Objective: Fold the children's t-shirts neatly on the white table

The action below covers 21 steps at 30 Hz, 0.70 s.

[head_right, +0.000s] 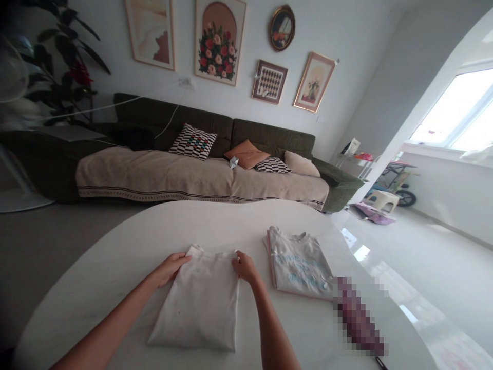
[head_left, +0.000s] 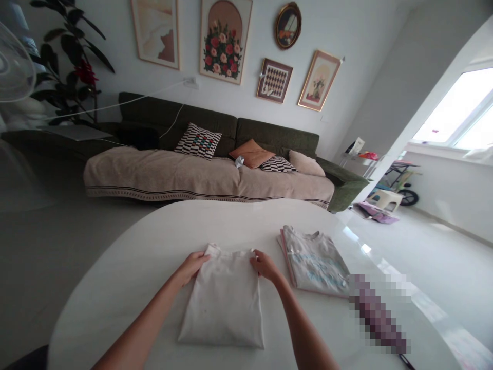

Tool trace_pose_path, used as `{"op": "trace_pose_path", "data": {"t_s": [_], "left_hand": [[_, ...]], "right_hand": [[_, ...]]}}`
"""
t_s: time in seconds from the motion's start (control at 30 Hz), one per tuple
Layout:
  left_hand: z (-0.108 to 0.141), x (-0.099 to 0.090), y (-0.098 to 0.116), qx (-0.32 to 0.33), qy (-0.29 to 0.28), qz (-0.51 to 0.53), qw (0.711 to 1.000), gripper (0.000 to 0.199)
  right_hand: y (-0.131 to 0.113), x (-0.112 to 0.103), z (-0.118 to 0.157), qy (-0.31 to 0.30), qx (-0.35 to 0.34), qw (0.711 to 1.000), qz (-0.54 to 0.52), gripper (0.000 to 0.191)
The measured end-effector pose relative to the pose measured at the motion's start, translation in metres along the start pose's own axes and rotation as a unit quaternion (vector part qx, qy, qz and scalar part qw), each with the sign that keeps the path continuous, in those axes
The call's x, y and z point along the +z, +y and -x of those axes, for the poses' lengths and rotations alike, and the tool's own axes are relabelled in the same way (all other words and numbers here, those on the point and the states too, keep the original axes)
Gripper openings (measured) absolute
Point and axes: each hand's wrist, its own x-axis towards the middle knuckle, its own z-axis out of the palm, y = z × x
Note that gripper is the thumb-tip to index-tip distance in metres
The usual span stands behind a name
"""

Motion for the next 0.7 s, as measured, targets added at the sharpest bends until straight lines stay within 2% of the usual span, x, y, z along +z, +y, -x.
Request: {"op": "trace_pose_path", "data": {"t_s": [0.13, 0.27, 0.43, 0.53, 0.7], "left_hand": [[0.000, -0.002, 0.014, 0.020, -0.027, 0.021, 0.999, 0.039], [-0.013, -0.001, 0.023, 0.026, -0.015, 0.034, 0.999, 0.035], [-0.028, 0.002, 0.010, 0.007, 0.022, 0.032, 0.999, 0.025], [-0.029, 0.004, 0.010, 0.005, 0.014, 0.035, 0.999, 0.025], [-0.033, 0.006, 0.020, 0.020, -0.012, 0.026, 0.999, 0.023]], "right_hand": [[0.007, -0.006, 0.001, -0.002, -0.006, 1.000, -0.017, 0.025], [0.006, -0.010, -0.004, -0.011, 0.005, 1.000, -0.011, 0.025], [0.001, 0.001, -0.011, 0.067, 0.029, 0.996, 0.043, 0.016], [0.001, 0.008, -0.013, 0.108, 0.038, 0.991, 0.066, 0.012], [0.004, 0.010, -0.011, 0.125, 0.033, 0.988, 0.089, 0.015]]}}
